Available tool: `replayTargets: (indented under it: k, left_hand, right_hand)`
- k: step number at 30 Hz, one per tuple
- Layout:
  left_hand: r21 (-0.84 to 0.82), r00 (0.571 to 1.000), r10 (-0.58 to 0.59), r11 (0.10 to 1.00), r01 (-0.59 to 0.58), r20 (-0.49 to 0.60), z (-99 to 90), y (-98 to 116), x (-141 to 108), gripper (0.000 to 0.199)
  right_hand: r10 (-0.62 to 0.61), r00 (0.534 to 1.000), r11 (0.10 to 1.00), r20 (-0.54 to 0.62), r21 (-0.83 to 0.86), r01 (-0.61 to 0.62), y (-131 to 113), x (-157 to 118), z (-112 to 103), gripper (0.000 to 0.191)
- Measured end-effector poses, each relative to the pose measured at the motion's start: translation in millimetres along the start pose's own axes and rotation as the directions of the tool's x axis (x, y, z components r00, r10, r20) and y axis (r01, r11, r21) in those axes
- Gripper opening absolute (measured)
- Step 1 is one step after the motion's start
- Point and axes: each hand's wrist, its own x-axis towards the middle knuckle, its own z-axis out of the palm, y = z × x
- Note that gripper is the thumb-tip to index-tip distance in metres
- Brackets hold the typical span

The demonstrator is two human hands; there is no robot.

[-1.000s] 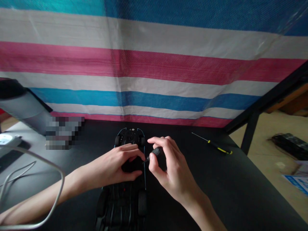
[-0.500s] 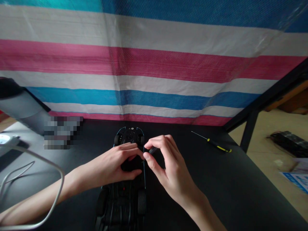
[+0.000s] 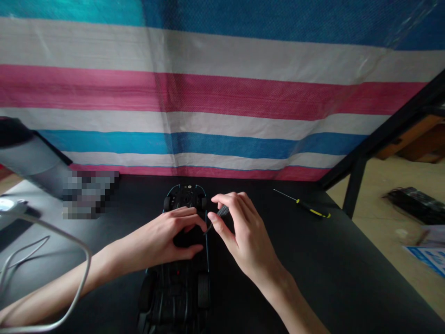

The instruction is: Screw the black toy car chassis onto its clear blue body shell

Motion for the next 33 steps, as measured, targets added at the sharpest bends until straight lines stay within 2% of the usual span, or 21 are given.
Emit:
replayTargets:
  k: [2,5,9,14,17,20,23,26,29,33]
  left_hand:
    - [0.003,1.0,-0.004,1.0,0.004,-0.002,-0.7,0.8,-0.2,0.026]
    - [0.012,1.0,-0.014,1.0,0.014,-0.001,-2.3,1.7,-0.4,0.025]
    - [0.021,1.0,-0.023,1.0,0.023,0.006,-2.6,2.9,-1.2,0.025]
    - [0.066,0.999,-0.023,0.997,0.025,-0.037,4.2,4.0,-4.5,0.023]
    - [0.118,0.996,-0.046,0.992,0.054,-0.07,8.1,5.5,-7.0,0.021]
    - [0.174,0.995,-0.064,0.982,0.076,-0.074,8.9,8.9,-7.8,0.019]
    - [0.234,0.995,-0.081,0.968,0.093,-0.061,6.8,14.1,-5.3,0.017]
    - [0.282,0.995,-0.097,0.954,0.103,-0.035,2.5,19.8,1.2,0.011]
    - [0.344,0.989,-0.139,0.932,0.117,0.041,-2.2,24.4,10.9,0.009]
    - [0.461,0.981,-0.151,0.884,0.08,0.12,-7.6,27.6,24.1,0.008]
  right_hand:
    - [0.023,1.0,0.999,-0.009,-0.033,-0.023,2.9,-0.1,-0.3,0.016]
    - [0.068,0.998,0.998,0.019,0.006,-0.068,5.6,-2.0,-1.7,0.016]
    - [0.094,0.993,0.973,0.077,0.202,-0.108,7.8,-2.8,-5.7,0.029]
    - [0.153,0.972,0.833,0.176,0.507,-0.223,11.4,4.1,-8.8,0.029]
    - [0.215,0.967,0.748,0.136,0.614,-0.253,18.8,8.4,-3.6,0.031]
    - [0.298,0.949,0.752,0.105,0.586,-0.302,29.2,8.8,6.8,0.031]
    - [0.339,0.927,0.79,0.159,0.487,-0.373,36.9,4.5,19.6,0.03]
    - [0.319,0.92,0.804,0.226,0.45,-0.39,39.7,-0.9,31.1,0.028]
    - [0.291,0.916,0.799,0.277,0.456,-0.392,41.1,-4.2,38.0,0.029]
    - [0.268,0.92,0.799,0.287,0.467,-0.378,44.9,-5.0,40.8,0.034]
